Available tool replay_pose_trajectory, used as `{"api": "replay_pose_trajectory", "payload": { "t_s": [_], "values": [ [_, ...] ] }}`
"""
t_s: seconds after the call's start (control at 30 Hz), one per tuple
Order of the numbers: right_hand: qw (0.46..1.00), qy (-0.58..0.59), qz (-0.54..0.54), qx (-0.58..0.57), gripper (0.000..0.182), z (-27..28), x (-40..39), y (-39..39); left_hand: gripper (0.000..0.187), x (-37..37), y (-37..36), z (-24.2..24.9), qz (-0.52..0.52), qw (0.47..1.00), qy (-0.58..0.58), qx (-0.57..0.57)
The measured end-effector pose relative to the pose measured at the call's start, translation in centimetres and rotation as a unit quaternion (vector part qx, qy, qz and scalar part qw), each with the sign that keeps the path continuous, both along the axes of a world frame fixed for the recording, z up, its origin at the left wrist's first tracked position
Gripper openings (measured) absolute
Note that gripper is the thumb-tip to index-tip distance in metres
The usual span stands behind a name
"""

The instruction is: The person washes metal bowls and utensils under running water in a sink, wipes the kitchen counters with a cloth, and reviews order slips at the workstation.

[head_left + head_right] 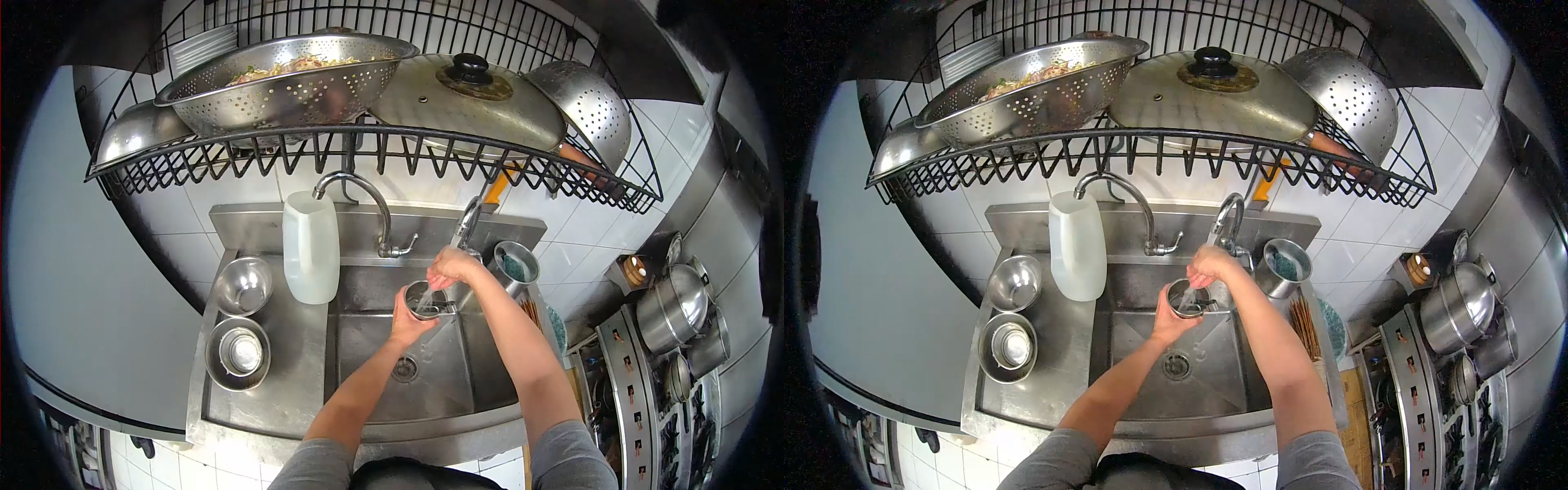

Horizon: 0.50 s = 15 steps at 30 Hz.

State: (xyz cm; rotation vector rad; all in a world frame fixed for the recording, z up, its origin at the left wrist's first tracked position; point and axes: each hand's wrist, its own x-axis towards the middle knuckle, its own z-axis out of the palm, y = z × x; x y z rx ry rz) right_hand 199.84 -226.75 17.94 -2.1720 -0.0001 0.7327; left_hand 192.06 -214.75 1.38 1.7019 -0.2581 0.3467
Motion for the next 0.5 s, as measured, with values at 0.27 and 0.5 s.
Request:
{"api": "replay_pose_trajectory", "payload": {
  "t_s": [0.27, 0.5],
  "values": [
    [1.0, -0.023, 0.003, -0.02, 0.02, -0.2, 0.0, 0.0, 0.1, -0.6, 0.1, -0.5, -0.01, 0.999, 0.011, -0.047],
    [0.999, -0.04, -0.003, -0.02, 0.019, -0.8, 0.0, -0.4, 0.101, -1.0, 0.3, -1.5, 0.009, 0.999, 0.035, -0.028]
  ]
}}
